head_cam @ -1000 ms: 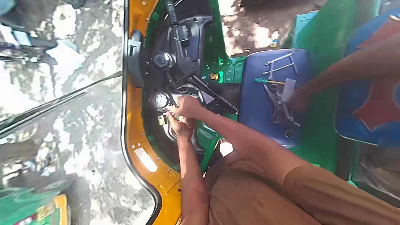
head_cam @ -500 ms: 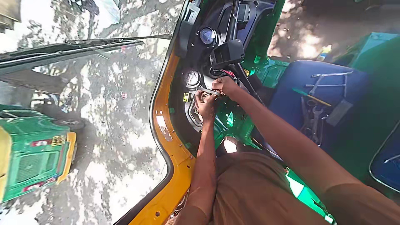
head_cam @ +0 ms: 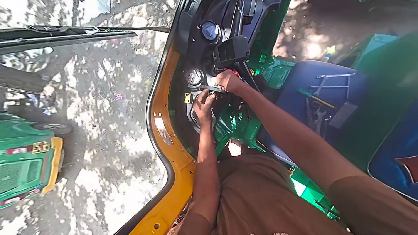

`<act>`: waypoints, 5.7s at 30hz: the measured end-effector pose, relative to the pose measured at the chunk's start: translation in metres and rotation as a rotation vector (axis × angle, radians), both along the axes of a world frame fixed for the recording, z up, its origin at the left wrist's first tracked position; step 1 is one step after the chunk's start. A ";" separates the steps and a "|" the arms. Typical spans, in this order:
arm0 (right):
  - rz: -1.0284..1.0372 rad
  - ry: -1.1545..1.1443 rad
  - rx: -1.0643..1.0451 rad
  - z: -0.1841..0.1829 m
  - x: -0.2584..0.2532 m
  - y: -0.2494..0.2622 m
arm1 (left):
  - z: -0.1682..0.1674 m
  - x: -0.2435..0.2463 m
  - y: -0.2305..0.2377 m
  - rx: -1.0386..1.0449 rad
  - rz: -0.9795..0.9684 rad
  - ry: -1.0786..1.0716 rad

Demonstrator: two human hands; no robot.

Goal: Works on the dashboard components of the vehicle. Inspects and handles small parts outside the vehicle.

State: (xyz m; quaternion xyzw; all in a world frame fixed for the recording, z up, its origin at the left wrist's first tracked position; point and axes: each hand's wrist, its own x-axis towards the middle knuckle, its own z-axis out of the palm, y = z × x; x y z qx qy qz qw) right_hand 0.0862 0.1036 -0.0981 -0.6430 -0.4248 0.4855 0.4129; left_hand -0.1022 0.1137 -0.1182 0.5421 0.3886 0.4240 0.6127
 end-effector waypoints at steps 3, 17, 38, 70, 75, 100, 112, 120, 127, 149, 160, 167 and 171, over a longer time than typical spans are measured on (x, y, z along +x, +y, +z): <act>0.175 -0.134 -0.065 0.016 0.007 0.007 | 0.000 -0.001 0.003 0.015 0.007 -0.031; 0.172 0.180 -0.169 0.025 0.011 0.007 | 0.009 0.012 -0.017 -0.147 0.189 -0.149; -0.213 0.170 0.370 0.038 0.037 -0.046 | 0.002 0.025 -0.037 -0.311 0.368 -0.025; -1.231 0.383 0.224 -0.008 -0.241 -0.396 | 0.040 -0.128 -0.255 -0.165 -0.909 0.364; -1.402 0.444 0.295 -0.014 -0.300 -0.418 | 0.033 -0.179 -0.280 0.016 -1.071 0.304; -1.188 0.217 0.704 0.082 -0.430 -0.516 | 0.102 -0.239 -0.321 -0.012 -1.453 -0.066; -0.877 -0.259 0.234 0.113 -0.405 -0.600 | 0.099 -0.247 -0.402 -0.008 -1.242 -0.123; -0.873 0.084 0.453 0.108 -0.396 -0.652 | 0.109 -0.248 -0.462 -0.109 -1.199 -0.162; -0.800 -0.041 0.362 0.113 -0.395 -0.660 | 0.117 -0.264 -0.467 -0.122 -1.175 -0.130; -0.813 0.132 0.335 0.123 -0.422 -0.668 | 0.130 -0.299 -0.497 -0.371 -1.070 -0.248; -0.647 0.326 0.411 0.146 -0.443 -0.583 | 0.146 -0.346 -0.450 -0.464 -0.779 -0.320; -0.449 0.062 0.509 0.134 -0.479 -0.472 | 0.131 -0.402 -0.353 -0.368 -0.655 -0.436; -0.327 -0.604 0.556 0.124 -0.515 -0.387 | 0.127 -0.456 -0.277 -0.271 -0.471 -0.357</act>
